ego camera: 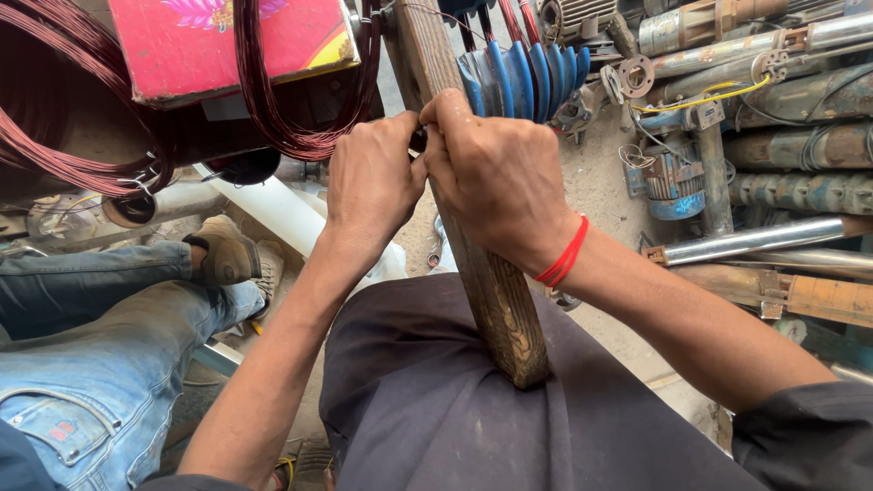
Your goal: The person winds enameled copper wire by hand around blue cone-shaped forms mounted on a wooden frame, guiding the wire from a large coil. They then secure the wound wire with a thin tie wire, work on the fastener with a small hand tool, and tighten a bolt on the frame with a wrench.
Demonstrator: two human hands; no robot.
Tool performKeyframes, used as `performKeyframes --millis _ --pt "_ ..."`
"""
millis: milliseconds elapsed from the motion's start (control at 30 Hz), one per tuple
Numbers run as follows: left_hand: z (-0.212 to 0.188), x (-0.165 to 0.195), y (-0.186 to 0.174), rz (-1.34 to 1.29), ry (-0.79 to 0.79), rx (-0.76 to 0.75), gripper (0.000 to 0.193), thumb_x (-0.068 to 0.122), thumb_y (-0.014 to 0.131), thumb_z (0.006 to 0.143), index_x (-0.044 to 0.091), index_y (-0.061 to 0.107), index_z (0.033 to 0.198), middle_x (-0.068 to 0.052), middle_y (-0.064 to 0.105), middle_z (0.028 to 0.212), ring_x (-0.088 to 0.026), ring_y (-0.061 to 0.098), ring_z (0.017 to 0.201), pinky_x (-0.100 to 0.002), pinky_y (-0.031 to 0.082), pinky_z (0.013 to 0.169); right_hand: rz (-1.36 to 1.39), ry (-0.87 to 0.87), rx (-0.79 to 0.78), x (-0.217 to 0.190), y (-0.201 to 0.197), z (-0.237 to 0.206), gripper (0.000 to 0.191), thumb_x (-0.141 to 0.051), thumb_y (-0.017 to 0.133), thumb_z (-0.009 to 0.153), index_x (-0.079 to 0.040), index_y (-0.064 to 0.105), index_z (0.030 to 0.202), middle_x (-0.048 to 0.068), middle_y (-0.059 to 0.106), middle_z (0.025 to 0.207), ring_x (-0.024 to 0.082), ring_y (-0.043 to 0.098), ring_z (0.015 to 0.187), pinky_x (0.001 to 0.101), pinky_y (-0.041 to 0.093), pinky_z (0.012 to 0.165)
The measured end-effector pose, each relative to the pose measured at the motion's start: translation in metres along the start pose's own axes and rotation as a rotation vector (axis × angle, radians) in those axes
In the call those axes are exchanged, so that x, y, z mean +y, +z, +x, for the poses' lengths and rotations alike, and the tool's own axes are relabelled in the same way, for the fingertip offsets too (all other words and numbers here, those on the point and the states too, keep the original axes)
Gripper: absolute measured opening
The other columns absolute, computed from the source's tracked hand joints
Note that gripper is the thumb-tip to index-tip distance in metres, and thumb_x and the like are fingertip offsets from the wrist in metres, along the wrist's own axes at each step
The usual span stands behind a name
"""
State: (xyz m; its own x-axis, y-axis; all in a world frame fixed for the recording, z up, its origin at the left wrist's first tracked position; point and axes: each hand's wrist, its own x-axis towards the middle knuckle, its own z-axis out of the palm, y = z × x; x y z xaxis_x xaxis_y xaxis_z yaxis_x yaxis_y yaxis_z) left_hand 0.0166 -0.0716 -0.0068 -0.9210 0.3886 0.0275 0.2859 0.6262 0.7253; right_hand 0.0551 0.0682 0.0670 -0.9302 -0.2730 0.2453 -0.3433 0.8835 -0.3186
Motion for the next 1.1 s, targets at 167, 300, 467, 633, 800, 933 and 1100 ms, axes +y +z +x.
performKeyframes --millis 167,300,467,633,800,933,1100 --pt "0.001 -0.002 0.000 -0.068 0.000 0.006 0.017 0.011 0.077 0.082 0.002 0.075 0.097 -0.023 0.073 0.082 -0.043 0.071 0.077 -0.051 0.056 0.069 -0.062 -0.039 -0.063 0.009 0.003 0.003 0.008 -0.010 0.061 0.105 -0.003 0.059 0.102 0.006 0.054 0.055 0.023 0.056 0.045 0.0394 0.040 0.044" --pt "0.007 -0.011 -0.003 -0.024 -0.057 -0.116 0.024 0.016 0.079 0.079 0.001 0.075 0.098 -0.024 0.072 0.085 -0.043 0.070 0.082 -0.050 0.056 0.073 -0.226 -0.087 0.045 0.034 0.023 0.034 0.013 -0.011 0.062 0.109 -0.004 0.059 0.098 0.006 0.056 0.058 0.024 0.055 0.046 0.0400 0.041 0.049" --pt "0.001 -0.015 0.001 -0.173 -0.046 -0.097 0.021 0.014 0.073 0.086 0.005 0.077 0.105 -0.021 0.075 0.091 -0.042 0.071 0.084 -0.049 0.056 0.076 -0.385 -0.202 0.076 0.063 0.067 0.089 0.008 -0.005 0.065 0.088 -0.005 0.062 0.095 0.013 0.061 0.070 0.027 0.064 0.061 0.0404 0.047 0.057" --pt "-0.005 -0.011 0.005 -0.108 -0.120 -0.073 0.020 0.020 0.074 0.091 0.004 0.077 0.103 -0.022 0.074 0.090 -0.044 0.069 0.085 -0.051 0.054 0.075 -0.185 -0.160 -0.033 0.061 0.059 0.087 0.024 -0.023 0.072 0.096 0.001 0.066 0.095 0.018 0.066 0.066 0.035 0.066 0.058 0.0461 0.048 0.053" --pt "-0.007 -0.009 0.004 -0.140 -0.115 -0.063 0.024 0.017 0.074 0.088 0.004 0.076 0.109 -0.020 0.075 0.092 -0.042 0.071 0.085 -0.050 0.055 0.076 -0.004 0.006 -0.093 0.052 0.042 0.077 0.024 -0.028 0.068 0.103 -0.007 0.069 0.091 0.019 0.069 0.070 0.041 0.067 0.063 0.0519 0.050 0.057" --pt "-0.008 -0.010 0.000 -0.256 -0.082 -0.056 0.032 0.013 0.072 0.086 0.003 0.071 0.116 -0.018 0.076 0.095 -0.035 0.075 0.087 -0.045 0.057 0.080 -0.010 0.057 -0.009 0.048 0.046 0.078 0.020 -0.026 0.065 0.103 -0.008 0.068 0.093 0.017 0.068 0.069 0.040 0.067 0.064 0.0519 0.051 0.058" --pt "-0.009 -0.008 -0.006 -0.245 -0.091 -0.044 0.033 0.013 0.074 0.087 0.005 0.072 0.119 -0.017 0.077 0.095 -0.036 0.074 0.088 -0.044 0.056 0.079 0.032 0.071 -0.041 0.043 0.036 0.070 0.023 -0.025 0.063 0.107 -0.007 0.066 0.094 0.017 0.067 0.069 0.040 0.066 0.062 0.0504 0.049 0.055"
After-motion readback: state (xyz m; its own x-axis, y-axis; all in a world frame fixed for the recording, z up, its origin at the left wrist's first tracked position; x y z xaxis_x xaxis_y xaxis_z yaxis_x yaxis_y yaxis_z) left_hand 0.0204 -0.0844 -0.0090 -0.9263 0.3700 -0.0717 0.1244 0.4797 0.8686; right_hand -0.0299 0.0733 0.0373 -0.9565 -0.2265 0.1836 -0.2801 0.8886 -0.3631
